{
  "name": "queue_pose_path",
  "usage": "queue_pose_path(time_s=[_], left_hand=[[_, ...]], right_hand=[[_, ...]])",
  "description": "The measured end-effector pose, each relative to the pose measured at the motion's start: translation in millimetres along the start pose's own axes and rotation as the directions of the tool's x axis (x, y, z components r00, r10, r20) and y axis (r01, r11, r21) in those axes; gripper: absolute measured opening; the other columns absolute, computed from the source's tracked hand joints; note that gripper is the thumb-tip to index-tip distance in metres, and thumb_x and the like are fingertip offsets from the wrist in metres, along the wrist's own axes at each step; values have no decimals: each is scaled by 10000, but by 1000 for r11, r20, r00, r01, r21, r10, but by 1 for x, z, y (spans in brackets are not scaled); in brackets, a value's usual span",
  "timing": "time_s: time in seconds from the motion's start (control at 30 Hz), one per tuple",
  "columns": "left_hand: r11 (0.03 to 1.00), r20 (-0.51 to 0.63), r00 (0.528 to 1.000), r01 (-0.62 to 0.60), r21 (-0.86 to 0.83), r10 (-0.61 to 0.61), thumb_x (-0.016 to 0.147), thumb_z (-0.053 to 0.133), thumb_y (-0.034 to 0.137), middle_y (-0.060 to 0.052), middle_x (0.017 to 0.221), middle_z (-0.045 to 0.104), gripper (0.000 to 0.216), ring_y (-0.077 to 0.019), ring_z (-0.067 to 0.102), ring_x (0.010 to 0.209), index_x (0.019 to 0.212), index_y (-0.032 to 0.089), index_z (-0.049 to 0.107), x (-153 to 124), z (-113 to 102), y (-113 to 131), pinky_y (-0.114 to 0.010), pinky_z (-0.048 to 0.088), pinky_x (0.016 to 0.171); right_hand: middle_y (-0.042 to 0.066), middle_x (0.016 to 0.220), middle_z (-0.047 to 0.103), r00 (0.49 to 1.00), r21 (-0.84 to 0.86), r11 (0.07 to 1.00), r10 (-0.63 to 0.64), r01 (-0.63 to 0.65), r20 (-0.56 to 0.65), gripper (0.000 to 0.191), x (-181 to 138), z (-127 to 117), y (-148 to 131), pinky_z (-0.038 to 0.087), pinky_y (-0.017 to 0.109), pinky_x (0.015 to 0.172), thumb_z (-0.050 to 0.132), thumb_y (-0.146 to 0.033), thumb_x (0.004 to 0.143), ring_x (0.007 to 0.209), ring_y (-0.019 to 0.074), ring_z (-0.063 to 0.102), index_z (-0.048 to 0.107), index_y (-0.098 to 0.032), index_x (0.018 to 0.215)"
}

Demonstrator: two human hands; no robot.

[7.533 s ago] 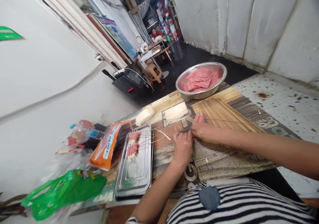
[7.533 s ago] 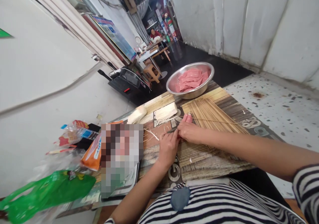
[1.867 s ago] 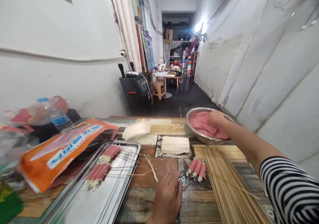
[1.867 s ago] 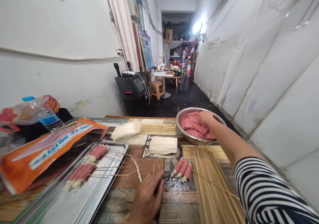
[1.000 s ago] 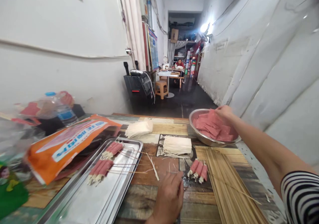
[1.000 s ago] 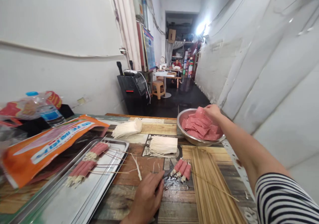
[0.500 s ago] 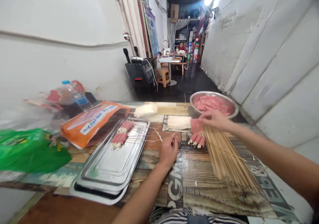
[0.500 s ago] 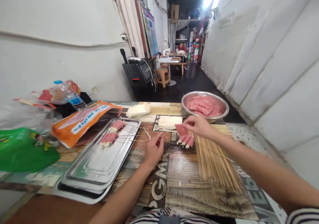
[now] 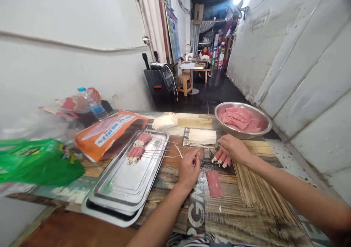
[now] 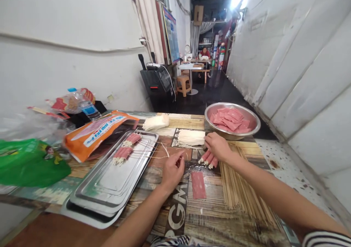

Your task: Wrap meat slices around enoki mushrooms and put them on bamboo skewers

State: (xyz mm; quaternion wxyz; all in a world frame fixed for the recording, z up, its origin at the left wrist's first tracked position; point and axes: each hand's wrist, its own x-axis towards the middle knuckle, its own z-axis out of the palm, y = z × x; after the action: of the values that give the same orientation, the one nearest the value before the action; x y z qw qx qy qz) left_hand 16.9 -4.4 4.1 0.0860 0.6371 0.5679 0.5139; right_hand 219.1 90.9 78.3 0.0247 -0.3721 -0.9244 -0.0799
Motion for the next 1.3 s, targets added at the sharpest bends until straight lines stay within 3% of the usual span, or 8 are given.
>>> queue_pose_path(time_s=[0.07,0.17,0.37,0.53,0.83,1.17,1.3], left_hand=[[1000,7,1000,-5,8,5,876,501,147,-90,954,715,261,-190,665,891,1077,155,668,-2,2,-2,-358,557,824],[1000,11,1000,-22,14,22,872,496,131,-96,963,719,260,-194,670,894,1067,146,668,-3,2,0,-364,561,823],[999,40,998,-47,24,46,883,487,141,-88,961,719,265,-194,665,889,1083,165,659,-6,2,6,-364,559,815],[999,78,996,-34,22,33,888,478,139,-84,968,718,262,-198,658,900,1073,168,660,-8,4,6,-365,551,829],[998,102,993,-62,-2,62,888,477,139,-84,970,722,269,-203,657,885,1092,165,651,-8,5,12,-352,549,803],[996,106,991,-84,14,82,871,480,117,-91,925,727,258,-209,666,849,1044,151,667,-8,5,11,-355,555,778],[996,76,994,-83,12,82,873,483,117,-78,929,725,256,-196,658,846,1043,167,668,-6,6,10,-343,546,784]], right_hand=[[101,1015,657,997,-8,997,76,-76,-16,276,26,5,12,462,321,790,381,-228,939,969,233,592,657,-223,951],[102,983,663,998,-12,998,60,-60,17,215,47,12,16,451,296,808,458,-224,916,964,230,595,666,-196,866],[132,933,678,990,-130,991,-27,45,137,207,55,16,15,443,279,751,481,-154,870,899,232,614,687,-137,868],[182,887,684,989,-141,989,-31,52,147,171,65,21,18,445,297,722,546,-129,792,847,253,642,689,-57,853],[179,891,686,990,-156,986,-44,64,132,169,72,32,27,435,290,716,528,-159,805,847,252,648,665,-70,852],[183,775,665,987,-189,974,-104,126,121,174,70,20,23,428,277,659,487,-53,777,743,216,627,659,-74,760],[168,796,665,991,-211,968,-128,135,46,191,70,-1,17,423,280,644,473,-40,803,773,225,621,659,-78,788]])
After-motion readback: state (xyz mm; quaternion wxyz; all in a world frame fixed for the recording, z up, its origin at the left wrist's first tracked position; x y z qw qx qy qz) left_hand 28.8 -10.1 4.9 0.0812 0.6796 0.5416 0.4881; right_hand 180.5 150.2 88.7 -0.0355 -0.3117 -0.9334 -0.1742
